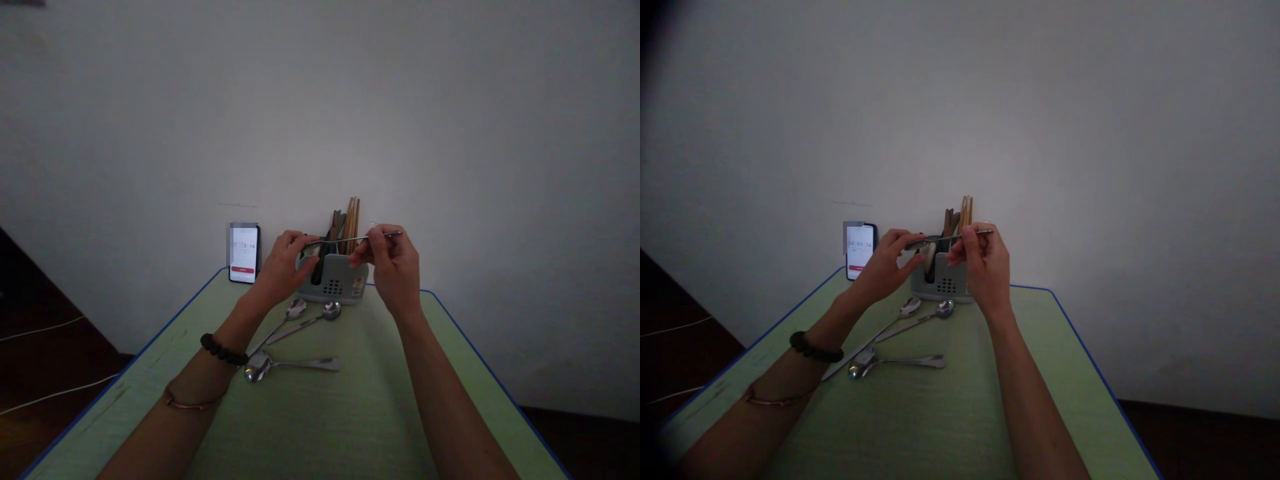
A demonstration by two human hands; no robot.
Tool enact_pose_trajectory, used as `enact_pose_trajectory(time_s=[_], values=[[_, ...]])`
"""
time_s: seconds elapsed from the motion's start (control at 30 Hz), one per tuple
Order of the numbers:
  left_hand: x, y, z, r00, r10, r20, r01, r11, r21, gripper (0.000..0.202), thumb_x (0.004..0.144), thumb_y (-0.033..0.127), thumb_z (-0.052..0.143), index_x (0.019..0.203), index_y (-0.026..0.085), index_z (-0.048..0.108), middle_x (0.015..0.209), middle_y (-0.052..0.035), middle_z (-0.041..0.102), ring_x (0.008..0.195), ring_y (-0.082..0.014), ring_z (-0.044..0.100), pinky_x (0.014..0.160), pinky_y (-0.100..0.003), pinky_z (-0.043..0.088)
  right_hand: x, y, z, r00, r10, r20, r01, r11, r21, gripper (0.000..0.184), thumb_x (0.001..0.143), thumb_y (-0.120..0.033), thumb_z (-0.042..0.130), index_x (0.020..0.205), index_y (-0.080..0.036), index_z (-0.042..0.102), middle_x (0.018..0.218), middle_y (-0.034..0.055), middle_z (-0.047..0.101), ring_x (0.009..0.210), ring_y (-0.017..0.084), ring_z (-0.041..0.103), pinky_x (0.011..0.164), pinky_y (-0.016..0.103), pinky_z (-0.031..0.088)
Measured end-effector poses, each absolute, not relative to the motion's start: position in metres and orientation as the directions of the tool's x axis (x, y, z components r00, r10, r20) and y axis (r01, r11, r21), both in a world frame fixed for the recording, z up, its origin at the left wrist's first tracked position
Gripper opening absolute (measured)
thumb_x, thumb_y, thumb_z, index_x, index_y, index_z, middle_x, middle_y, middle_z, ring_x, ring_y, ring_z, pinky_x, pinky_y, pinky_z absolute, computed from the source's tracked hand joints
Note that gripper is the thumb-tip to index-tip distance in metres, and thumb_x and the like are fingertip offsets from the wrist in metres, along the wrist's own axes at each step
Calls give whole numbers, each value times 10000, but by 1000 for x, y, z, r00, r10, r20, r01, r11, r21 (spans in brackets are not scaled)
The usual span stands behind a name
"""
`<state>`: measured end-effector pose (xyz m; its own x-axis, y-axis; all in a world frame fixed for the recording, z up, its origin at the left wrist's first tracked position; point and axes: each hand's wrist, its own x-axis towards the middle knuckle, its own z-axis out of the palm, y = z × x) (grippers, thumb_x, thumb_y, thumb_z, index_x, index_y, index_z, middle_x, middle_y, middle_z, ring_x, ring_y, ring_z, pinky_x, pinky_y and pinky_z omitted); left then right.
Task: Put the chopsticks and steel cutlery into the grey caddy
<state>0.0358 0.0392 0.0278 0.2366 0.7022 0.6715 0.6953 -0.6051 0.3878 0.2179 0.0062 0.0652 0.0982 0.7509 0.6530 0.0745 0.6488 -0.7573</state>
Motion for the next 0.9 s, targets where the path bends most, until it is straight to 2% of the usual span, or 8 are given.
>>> enact_pose_trajectory(time_s=[0.13, 0.3, 0.37, 0.5, 0.63, 0.77, 0.9], values=[[32, 46, 16, 277, 746, 605, 781, -542, 311, 458, 856, 242, 489, 1295, 117, 448, 1298, -148, 468, 1224, -254, 414, 1072, -407, 326, 221, 15, 71, 141, 714, 686, 154, 669, -727, 270, 860, -481, 505, 863, -215, 455, 632, -39, 580, 538, 102, 600, 513, 217, 509], [34, 47, 5, 387, 820, 422, 784, -534, 318, 522, 852, 229, 467, 1347, 86, 384, 1341, -163, 467, 1251, -268, 417, 1057, -407, 354, 220, 43, 77, -29, 776, 630, 440, 576, -689, 235, 897, -415, 464, 871, -188, 516, 638, -4, 615, 532, 121, 600, 544, 244, 491], [35, 47, 4, 385, 827, 409, 784, -527, 328, 556, 849, 234, 466, 1371, 82, 351, 1352, -169, 463, 1256, -272, 417, 1058, -413, 353, 218, 55, 78, -101, 816, 569, 604, 505, -617, 232, 910, -374, 452, 855, -171, 550, 654, 25, 640, 582, 142, 620, 612, 265, 486], [33, 48, 3, 399, 815, 420, 773, -546, 325, 576, 845, 236, 464, 1384, 76, 335, 1363, -173, 458, 1262, -263, 420, 1072, -403, 339, 212, 73, 75, -263, 875, 408, 830, 420, -367, 201, 896, -294, 502, 816, -143, 609, 744, 86, 684, 795, 194, 648, 749, 280, 449], [32, 48, 2, 396, 813, 428, 779, -544, 313, 587, 838, 228, 473, 1388, 83, 333, 1358, -174, 467, 1255, -267, 435, 1063, -413, 355, 208, 83, 71, -258, 889, 378, 899, 364, -242, 184, 871, -284, 553, 894, -119, 631, 870, 118, 695, 887, 216, 634, 746, 279, 437], [32, 48, 3, 409, 812, 418, 775, -550, 311, 598, 833, 225, 481, 1390, 70, 329, 1371, -182, 455, 1262, -277, 429, 1062, -424, 359, 211, 86, 68, -204, 907, 369, 918, 308, -250, 211, 838, -282, 599, 959, -111, 619, 926, 114, 691, 868, 207, 630, 712, 271, 436], [31, 48, 3, 418, 810, 410, 770, -556, 313, 605, 830, 231, 484, 1392, 71, 327, 1376, -186, 447, 1279, -279, 411, 1064, -430, 355, 213, 86, 62, -202, 900, 385, 913, 315, -258, 157, 838, -274, 590, 897, -135, 632, 873, 87, 693, 811, 186, 627, 682, 264, 430]])
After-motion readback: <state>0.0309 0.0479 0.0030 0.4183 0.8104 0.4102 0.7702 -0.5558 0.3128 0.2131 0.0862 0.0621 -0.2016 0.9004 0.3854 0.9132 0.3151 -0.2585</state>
